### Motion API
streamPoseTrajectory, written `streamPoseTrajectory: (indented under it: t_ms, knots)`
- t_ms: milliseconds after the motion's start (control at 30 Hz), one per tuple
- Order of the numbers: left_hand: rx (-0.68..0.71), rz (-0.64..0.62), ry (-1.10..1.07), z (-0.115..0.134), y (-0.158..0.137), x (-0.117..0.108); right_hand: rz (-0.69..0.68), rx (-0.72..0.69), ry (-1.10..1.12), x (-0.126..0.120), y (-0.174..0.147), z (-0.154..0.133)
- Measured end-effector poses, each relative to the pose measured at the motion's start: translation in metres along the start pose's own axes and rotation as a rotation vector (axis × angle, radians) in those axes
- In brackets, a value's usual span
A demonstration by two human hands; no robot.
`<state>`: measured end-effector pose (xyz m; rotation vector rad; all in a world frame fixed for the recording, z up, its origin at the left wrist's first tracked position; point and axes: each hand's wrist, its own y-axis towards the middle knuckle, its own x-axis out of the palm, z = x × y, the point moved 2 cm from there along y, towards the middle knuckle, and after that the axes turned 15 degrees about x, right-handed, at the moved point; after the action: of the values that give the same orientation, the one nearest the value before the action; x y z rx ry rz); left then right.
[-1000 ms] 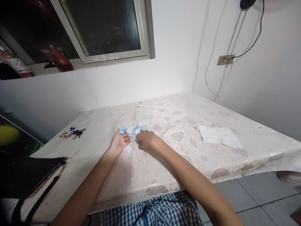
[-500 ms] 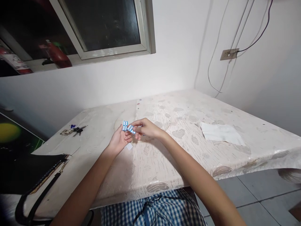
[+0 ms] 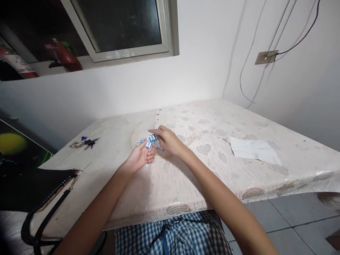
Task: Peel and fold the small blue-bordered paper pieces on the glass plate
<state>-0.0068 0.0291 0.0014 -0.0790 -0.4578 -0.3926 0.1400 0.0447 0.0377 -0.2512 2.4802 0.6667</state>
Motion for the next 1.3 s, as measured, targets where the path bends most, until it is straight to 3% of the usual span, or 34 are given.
streamPoseTrajectory:
  t_ms: [200, 533, 867, 1300]
  knots:
    - [-0.040, -0.026, 0.076, -0.002, -0.001, 0.003, -0.018, 0.017, 0.185, -0.001, 0.002, 0.002]
    - [-0.053, -0.120, 0.069, -0.007, 0.001, -0.004, -0.120, 0.130, 0.217, 0.006, 0.001, 0.000]
    - [-0.051, -0.119, 0.115, -0.010, 0.003, -0.006, -0.042, 0.036, 0.035, 0.010, 0.000, -0.001]
    - [-0.048, -0.089, 0.106, -0.008, 0.002, 0.000, -0.017, 0.049, -0.019, 0.013, -0.001, 0.005]
